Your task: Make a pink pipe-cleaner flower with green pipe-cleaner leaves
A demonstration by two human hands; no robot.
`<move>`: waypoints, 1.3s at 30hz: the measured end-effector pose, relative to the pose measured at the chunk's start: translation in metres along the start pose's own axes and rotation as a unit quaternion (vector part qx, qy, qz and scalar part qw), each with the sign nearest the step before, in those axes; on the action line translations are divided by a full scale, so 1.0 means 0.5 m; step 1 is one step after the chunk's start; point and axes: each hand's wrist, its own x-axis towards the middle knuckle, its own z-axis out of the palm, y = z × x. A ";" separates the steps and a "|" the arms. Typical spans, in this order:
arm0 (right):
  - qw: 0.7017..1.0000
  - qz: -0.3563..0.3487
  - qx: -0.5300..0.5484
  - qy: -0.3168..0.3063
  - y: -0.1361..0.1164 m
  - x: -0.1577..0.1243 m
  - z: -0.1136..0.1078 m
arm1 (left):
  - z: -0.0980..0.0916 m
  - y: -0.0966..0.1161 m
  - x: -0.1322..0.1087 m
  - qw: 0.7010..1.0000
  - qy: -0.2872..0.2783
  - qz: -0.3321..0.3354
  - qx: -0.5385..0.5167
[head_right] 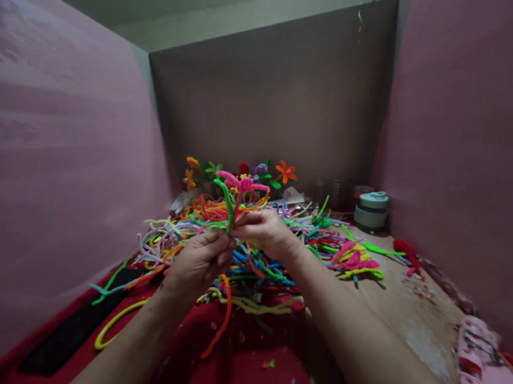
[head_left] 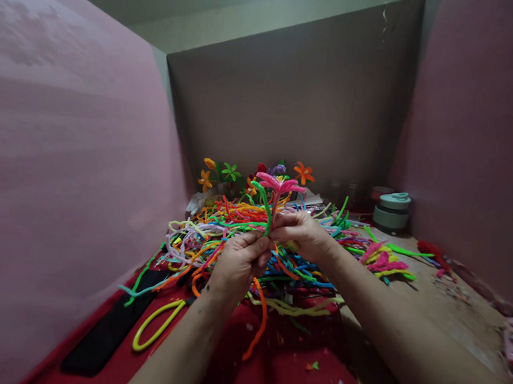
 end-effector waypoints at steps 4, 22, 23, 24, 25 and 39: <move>0.997 0.045 0.068 -0.008 0.014 -0.002 0.006 | -0.006 -0.011 0.000 0.994 -0.067 -0.019 -0.080; 1.000 -0.010 0.012 0.024 0.017 0.008 0.005 | -0.009 -0.017 -0.001 0.883 0.099 0.234 0.394; 0.999 0.002 0.019 0.029 0.019 0.009 0.005 | -0.010 -0.020 -0.001 0.859 0.114 0.259 0.426; 0.999 0.014 0.027 0.033 0.020 0.009 0.005 | -0.009 -0.022 -0.001 0.849 0.120 0.265 0.441; 0.999 0.023 0.033 0.035 0.021 0.009 0.005 | -0.009 -0.023 -0.001 0.854 0.120 0.255 0.438; 0.986 0.087 0.139 -0.019 0.030 -0.007 0.007 | -0.009 -0.032 0.009 0.989 -0.080 -0.025 -0.120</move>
